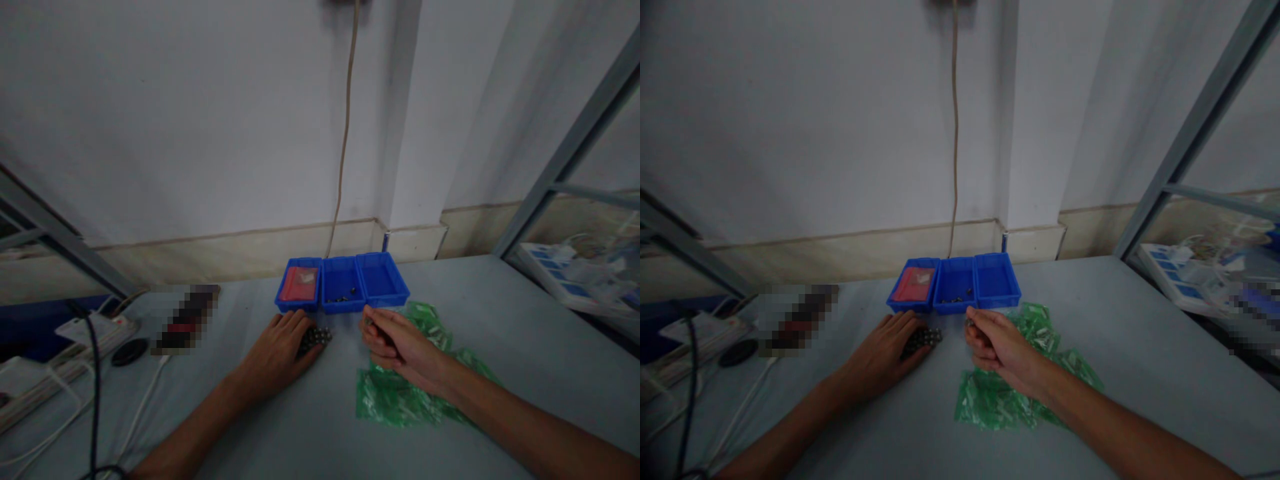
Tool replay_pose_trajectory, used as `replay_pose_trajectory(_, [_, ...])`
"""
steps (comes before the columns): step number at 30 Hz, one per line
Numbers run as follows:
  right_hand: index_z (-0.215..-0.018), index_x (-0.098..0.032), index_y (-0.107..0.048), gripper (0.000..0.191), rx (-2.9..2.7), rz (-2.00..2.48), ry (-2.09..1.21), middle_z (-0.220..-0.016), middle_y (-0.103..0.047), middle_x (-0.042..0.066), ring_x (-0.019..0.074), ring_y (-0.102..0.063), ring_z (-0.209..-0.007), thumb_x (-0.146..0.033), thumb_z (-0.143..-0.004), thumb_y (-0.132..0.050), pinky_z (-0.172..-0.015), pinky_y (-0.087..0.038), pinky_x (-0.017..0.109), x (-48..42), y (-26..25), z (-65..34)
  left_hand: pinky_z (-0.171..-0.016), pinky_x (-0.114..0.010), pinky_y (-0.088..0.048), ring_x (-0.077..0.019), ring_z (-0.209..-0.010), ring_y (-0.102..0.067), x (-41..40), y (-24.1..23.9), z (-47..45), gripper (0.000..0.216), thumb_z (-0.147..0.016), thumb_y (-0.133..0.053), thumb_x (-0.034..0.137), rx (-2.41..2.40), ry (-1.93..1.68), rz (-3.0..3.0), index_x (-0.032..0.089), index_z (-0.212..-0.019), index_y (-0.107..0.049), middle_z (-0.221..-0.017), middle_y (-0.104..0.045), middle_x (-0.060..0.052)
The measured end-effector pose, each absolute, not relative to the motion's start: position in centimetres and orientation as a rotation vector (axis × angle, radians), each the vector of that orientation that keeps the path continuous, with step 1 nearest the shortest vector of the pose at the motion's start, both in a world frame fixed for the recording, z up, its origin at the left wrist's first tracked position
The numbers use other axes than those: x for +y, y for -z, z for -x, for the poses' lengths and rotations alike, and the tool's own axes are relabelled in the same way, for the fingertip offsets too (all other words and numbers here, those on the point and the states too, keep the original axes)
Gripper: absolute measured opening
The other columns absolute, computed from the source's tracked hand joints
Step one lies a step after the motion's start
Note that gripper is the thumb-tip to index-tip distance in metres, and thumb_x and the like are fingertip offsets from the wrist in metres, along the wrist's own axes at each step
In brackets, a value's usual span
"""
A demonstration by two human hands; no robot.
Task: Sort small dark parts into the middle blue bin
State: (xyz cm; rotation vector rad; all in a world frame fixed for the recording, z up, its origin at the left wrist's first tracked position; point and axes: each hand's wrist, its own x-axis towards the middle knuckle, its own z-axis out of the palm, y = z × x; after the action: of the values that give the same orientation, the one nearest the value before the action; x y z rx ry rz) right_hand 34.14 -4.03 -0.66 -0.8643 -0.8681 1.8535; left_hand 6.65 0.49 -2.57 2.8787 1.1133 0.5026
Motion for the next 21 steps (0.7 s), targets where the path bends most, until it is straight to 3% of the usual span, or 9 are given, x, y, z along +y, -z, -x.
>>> replay_pose_trajectory(7, [-0.094, -0.021, -0.066, 0.042, -0.908, 0.852, -1.711, -0.082, -0.066, -0.003, 0.0047, -0.042, -0.048, -0.054, -0.085, -0.09, -0.037, -0.03, 0.017, -4.2, 0.7, -33.9, -0.096, -0.048, -0.049, -0.0303, -0.106, -0.065, 0.5, 2.8, -6.6, 0.022, -0.111, -0.059, 0.043, 1.123, -0.481, -2.877, 0.022, -0.117, -0.061, -0.117, -0.068, -0.009])
replay_pose_trajectory(13, [-0.095, -0.022, -0.067, 0.036, -1.112, 0.865, -1.661, -0.08, -0.066, -0.004, 0.0076, -0.052, -0.051, -0.039, -0.081, -0.095, -0.036, -0.038, 0.016, -4.5, 0.9, -33.6, -0.094, -0.046, -0.049, -0.0298, -0.105, -0.064, 0.5, 2.7, -6.7, 0.019, -0.11, -0.061, 0.041, 1.132, -0.49, -2.854, 0.023, -0.115, -0.062, -0.113, -0.067, -0.008])
replay_pose_trajectory(21, [-0.094, -0.021, -0.067, 0.036, -1.23, 0.907, -1.64, -0.079, -0.067, -0.003, 0.0078, -0.052, -0.048, -0.037, -0.079, -0.096, -0.036, -0.042, 0.017, -4.4, 1.7, -33.6, -0.095, -0.048, -0.048, -0.03, -0.106, -0.063, 0.5, 3.0, -6.7, 0.021, -0.11, -0.06, 0.042, 1.135, -0.482, -2.829, 0.023, -0.115, -0.059, -0.115, -0.066, -0.008])
